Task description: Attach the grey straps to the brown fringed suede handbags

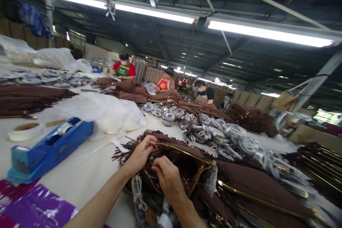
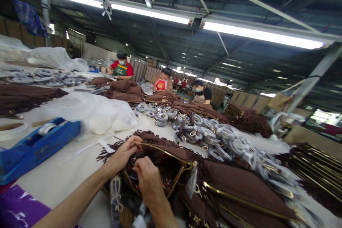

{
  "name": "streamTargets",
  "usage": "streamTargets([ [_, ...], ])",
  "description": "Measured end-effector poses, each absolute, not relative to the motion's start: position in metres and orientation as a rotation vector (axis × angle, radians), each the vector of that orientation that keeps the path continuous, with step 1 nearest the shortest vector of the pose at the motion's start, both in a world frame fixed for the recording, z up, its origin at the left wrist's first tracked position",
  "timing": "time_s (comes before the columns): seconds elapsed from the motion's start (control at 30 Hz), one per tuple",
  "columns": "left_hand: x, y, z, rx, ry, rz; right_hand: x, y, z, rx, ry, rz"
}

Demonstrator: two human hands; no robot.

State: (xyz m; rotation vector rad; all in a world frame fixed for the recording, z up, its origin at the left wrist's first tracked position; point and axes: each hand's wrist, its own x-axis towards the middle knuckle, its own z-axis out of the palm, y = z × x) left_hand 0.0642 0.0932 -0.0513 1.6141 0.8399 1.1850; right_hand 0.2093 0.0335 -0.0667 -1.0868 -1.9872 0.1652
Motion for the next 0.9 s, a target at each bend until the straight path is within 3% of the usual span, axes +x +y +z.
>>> streamTargets([
  [0.17,0.052,0.088,-0.034,2.099,0.645,1.191,0.213,0.034,-0.069,-1.110,-1.817,0.247],
  [0.57,0.049,0.084,-0.031,2.349,0.714,0.937,0.212,0.035,-0.068,-1.126,-1.763,0.281],
  [0.8,0.053,0.065,-0.013,2.634,0.906,1.262,0.217,0.020,-0.038,-1.150,-1.714,0.180],
  [0.9,0.056,0.048,0.002,2.494,1.026,1.381,0.217,0.013,-0.018,-1.142,-1.488,0.539],
])
